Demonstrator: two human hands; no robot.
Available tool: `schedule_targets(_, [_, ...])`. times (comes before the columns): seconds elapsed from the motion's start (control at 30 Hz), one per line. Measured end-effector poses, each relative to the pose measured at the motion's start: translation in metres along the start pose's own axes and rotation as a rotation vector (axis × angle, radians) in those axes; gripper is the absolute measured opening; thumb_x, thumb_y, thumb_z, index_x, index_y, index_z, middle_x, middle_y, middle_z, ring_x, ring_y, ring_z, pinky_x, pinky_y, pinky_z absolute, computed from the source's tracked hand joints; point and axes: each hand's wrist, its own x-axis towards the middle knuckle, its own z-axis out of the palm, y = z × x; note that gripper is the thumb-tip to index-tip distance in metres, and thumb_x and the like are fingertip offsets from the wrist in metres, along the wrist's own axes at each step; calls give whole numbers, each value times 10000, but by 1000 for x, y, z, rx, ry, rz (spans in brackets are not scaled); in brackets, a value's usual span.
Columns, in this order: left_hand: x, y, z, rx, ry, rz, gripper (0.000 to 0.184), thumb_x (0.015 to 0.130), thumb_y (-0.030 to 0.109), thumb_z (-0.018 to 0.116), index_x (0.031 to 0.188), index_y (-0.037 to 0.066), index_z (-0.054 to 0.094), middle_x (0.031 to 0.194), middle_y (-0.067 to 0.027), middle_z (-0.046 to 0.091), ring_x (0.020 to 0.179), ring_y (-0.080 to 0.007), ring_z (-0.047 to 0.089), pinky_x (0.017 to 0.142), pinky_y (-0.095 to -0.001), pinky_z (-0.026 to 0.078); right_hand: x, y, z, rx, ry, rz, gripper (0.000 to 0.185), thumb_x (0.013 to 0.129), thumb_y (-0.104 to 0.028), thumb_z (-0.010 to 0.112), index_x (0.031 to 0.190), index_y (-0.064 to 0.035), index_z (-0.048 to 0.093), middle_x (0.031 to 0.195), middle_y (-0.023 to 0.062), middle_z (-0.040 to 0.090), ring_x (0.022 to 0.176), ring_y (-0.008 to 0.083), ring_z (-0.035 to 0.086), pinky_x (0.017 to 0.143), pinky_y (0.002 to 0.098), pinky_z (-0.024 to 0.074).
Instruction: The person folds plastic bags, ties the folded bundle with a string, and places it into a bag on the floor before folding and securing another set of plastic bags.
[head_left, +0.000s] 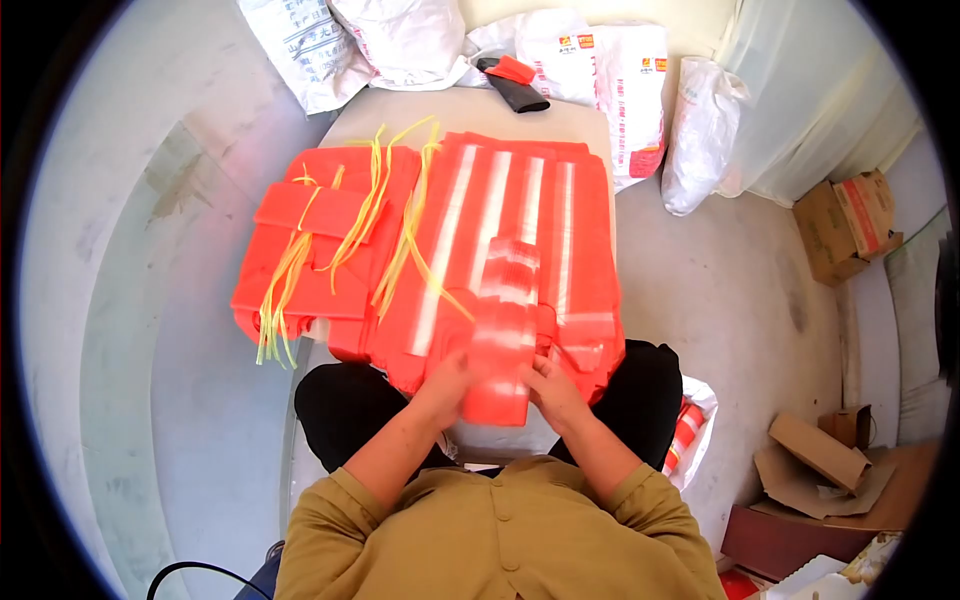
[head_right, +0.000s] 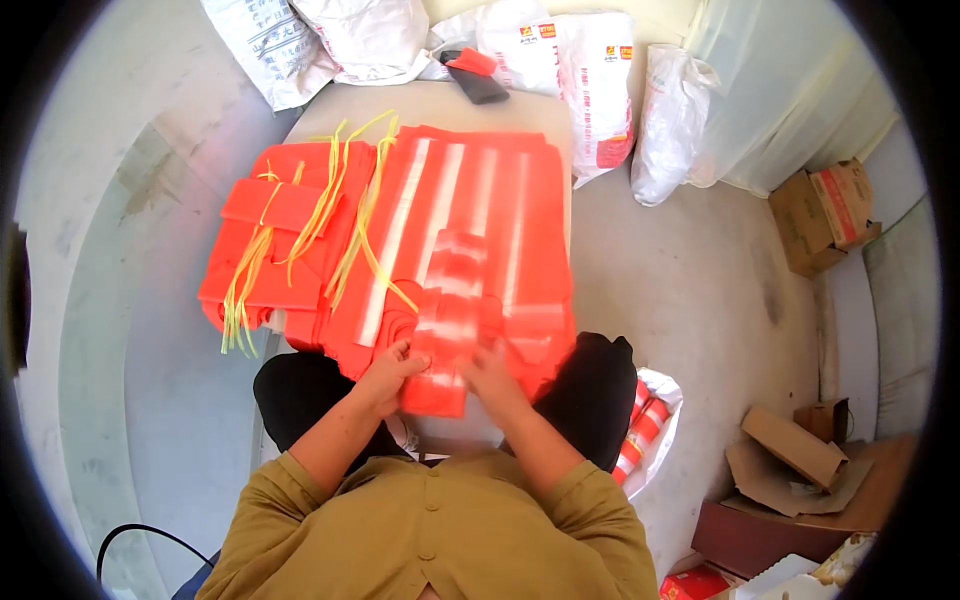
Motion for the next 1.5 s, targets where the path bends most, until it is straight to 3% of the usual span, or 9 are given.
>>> schedule_targets(0.3, [31, -9, -13, 240, 74, 108, 531, 893, 62, 722, 1357, -4, 472, 1187, -114, 652, 1049, -190, 657, 927, -350, 549, 9, -121, -20, -870, 202, -100, 320, 971, -121, 650, 1253, 30, 676, 1137, 96, 726, 1006, 153, 672, 871, 319, 536])
schedule_targets(0.6, [32, 24, -19, 1439, 377, 475, 466, 844, 50, 727, 1289, 62, 588, 963, -131, 657, 922, -322, 649, 808, -417, 533, 18, -139, -62, -1289, 294, -447, 224, 899, -70, 664, 1104, 5, 714, 1016, 188, 697, 988, 373, 666, 859, 419, 531])
schedule_targets(0.8, [50, 59, -33, 1876, 380, 884, 107, 838, 116, 699, 909, 36, 693, 763, -117, 547, 967, -373, 587, 805, -460, 508, 14, -136, -71, -1423, 311, -422, 218, 909, -83, 649, 1097, 3, 717, 1054, 187, 693, 1007, 397, 650, 875, 439, 524])
schedule_targets(0.9, [60, 73, -33, 1921, 314, 1069, 136, 870, 153, 680, 797, 38, 679, 769, -106, 588, 922, -369, 614, 776, -472, 511, 9, -137, -81, -1470, 371, -378, 189, 929, -107, 620, 1055, -9, 722, 1037, 171, 688, 990, 393, 647, 857, 451, 524])
schedule_targets(0.93, [62, 76, -30, 1942, 288, 882, 126, 881, 155, 676, 832, 40, 696, 790, -110, 617, 909, -365, 625, 775, -461, 518, 9, -137, -88, -1528, 384, -370, 181, 933, -115, 614, 1039, -18, 723, 1026, 162, 686, 982, 390, 645, 847, 454, 523])
schedule_targets(1.0, [61, 85, -20, 1952, 237, 508, 130, 903, 158, 670, 902, 44, 731, 832, -119, 673, 884, -359, 647, 774, -441, 532, 8, -138, -107, -1644, 408, -356, 170, 941, -130, 600, 1009, -34, 724, 1006, 144, 682, 967, 383, 642, 827, 460, 522])
schedule_targets(1.3, [65, 100, 10, 632, -141, 27, 219, 998, 34, 558, 1136, -51, 704, 1037, -82, 716, 942, -142, 687, 818, -272, 550, -37, -159, -124, -1644, 555, -244, 157, 926, -162, 608, 959, -59, 721, 999, 142, 682, 901, 345, 649, 794, 432, 521])
schedule_targets(1.4, [70, 82, 21, 468, -205, 37, 211, 964, -28, 575, 1136, -45, 695, 1057, -78, 704, 940, -140, 678, 838, -254, 541, -47, -184, -97, -1247, 442, -45, 183, 933, -197, 632, 956, -41, 725, 929, 111, 690, 805, 236, 642, 761, 365, 505])
schedule_targets(1.5, [68, 69, 39, 648, -191, 179, 189, 941, -36, 622, 1114, -30, 696, 1033, -74, 705, 941, -144, 683, 851, -249, 536, -39, -183, -86, -906, 312, -233, 176, 957, -145, 658, 913, 19, 708, 822, -6, 642, 803, 77, 553, 750, 270, 472])
